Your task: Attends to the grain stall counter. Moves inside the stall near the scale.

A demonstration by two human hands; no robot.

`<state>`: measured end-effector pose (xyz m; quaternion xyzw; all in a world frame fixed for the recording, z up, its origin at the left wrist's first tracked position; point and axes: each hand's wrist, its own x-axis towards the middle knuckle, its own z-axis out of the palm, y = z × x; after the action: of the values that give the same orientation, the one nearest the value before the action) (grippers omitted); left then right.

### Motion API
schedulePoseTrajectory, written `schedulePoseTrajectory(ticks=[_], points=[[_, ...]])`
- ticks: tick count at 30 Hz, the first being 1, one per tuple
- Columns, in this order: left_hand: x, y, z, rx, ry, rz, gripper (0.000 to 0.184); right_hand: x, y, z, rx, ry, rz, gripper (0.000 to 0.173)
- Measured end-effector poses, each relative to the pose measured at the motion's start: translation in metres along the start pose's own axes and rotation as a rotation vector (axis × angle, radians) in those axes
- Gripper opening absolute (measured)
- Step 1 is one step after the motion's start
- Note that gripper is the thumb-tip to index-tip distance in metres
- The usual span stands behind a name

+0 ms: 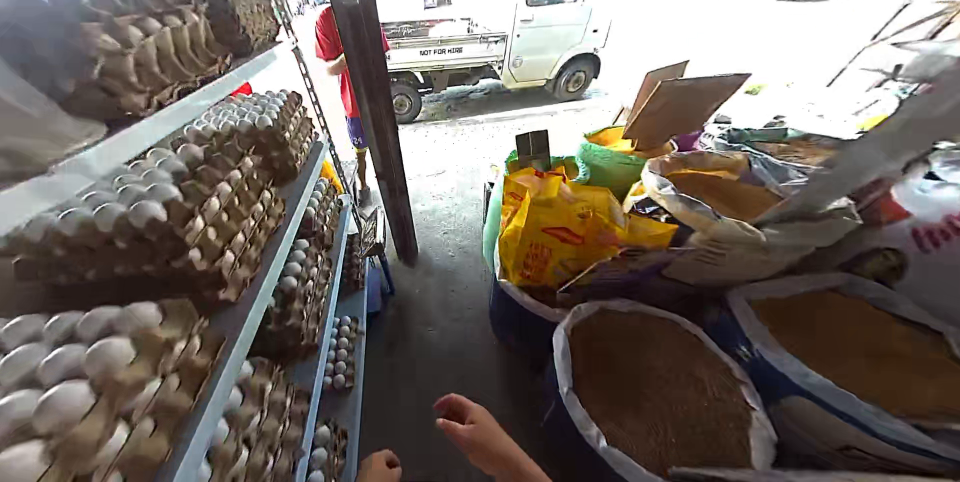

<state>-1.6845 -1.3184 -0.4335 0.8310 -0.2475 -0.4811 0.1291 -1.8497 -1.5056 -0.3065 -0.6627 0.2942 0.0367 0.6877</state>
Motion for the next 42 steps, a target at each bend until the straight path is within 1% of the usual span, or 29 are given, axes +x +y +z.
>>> schedulePoseTrajectory(ticks=[2, 4, 6, 8, 10, 12, 15, 19, 20, 22, 25, 28, 31, 34, 36, 38, 40, 42], points=[[0.040, 0.060, -0.037, -0.038, 0.000, 0.054, 0.032, 0.042, -0.026, -0.031, -0.014, -0.068, -0.026, 0.038], [0.076, 0.126, -0.075, -0.069, -0.011, 0.133, 0.031, 0.083, -0.047, -0.064, -0.003, -0.094, -0.030, 0.039], [0.117, 0.182, -0.106, -0.098, -0.019, 0.229, 0.030, 0.130, -0.061, -0.100, 0.026, -0.064, -0.017, 0.038], [0.166, 0.224, -0.135, -0.126, -0.013, 0.292, 0.029, 0.188, -0.070, -0.139, 0.020, -0.018, -0.009, 0.039], [0.203, 0.253, -0.156, -0.160, -0.016, 0.298, 0.028, 0.244, -0.082, -0.178, -0.055, -0.023, 0.016, 0.042], [0.241, 0.282, -0.187, -0.183, 0.000, 0.280, 0.030, 0.304, -0.119, -0.225, -0.163, -0.040, 0.023, 0.045], [0.283, 0.290, -0.235, -0.209, 0.050, 0.200, 0.030, 0.378, -0.186, -0.263, -0.193, -0.038, -0.042, 0.046], [0.344, 0.306, -0.316, -0.265, 0.147, 0.153, 0.030, 0.476, -0.274, -0.303, -0.215, 0.103, -0.212, 0.053], [0.360, 0.314, -0.337, -0.271, 0.165, 0.136, 0.031, 0.502, -0.289, -0.314, -0.232, 0.140, -0.239, 0.054], [0.394, 0.339, -0.382, -0.250, 0.170, 0.107, 0.032, 0.552, -0.309, -0.333, -0.194, 0.240, -0.320, 0.050], [0.470, 0.392, -0.444, -0.115, 0.108, 0.157, 0.034, 0.622, -0.318, -0.367, -0.002, 0.410, -0.416, 0.038], [0.557, 0.475, -0.495, -0.010, 0.043, 0.304, 0.035, 0.679, -0.330, -0.411, 0.188, 0.532, -0.372, 0.033], [0.633, 0.564, -0.528, 0.144, -0.002, 0.434, 0.029, 0.722, -0.345, -0.464, 0.219, 0.641, -0.338, 0.027], [0.708, 0.643, -0.556, 0.252, -0.032, 0.471, 0.027, 0.765, -0.376, -0.526, 0.273, 0.745, -0.391, 0.022], [0.759, 0.682, -0.572, 0.222, -0.024, 0.452, 0.027, 0.801, -0.396, -0.569, 0.318, 0.801, -0.466, 0.018], [0.812, 0.706, -0.586, 0.211, 0.003, 0.399, 0.030, 0.845, -0.410, -0.611, 0.326, 0.798, -0.533, 0.018], [0.859, 0.716, -0.596, 0.250, 0.010, 0.309, 0.028, 0.889, -0.420, -0.653, 0.276, 0.734, -0.533, 0.018], [0.890, 0.719, -0.614, 0.287, -0.008, 0.157, 0.026, 0.936, -0.434, -0.689, 0.184, 0.637, -0.468, 0.017]])
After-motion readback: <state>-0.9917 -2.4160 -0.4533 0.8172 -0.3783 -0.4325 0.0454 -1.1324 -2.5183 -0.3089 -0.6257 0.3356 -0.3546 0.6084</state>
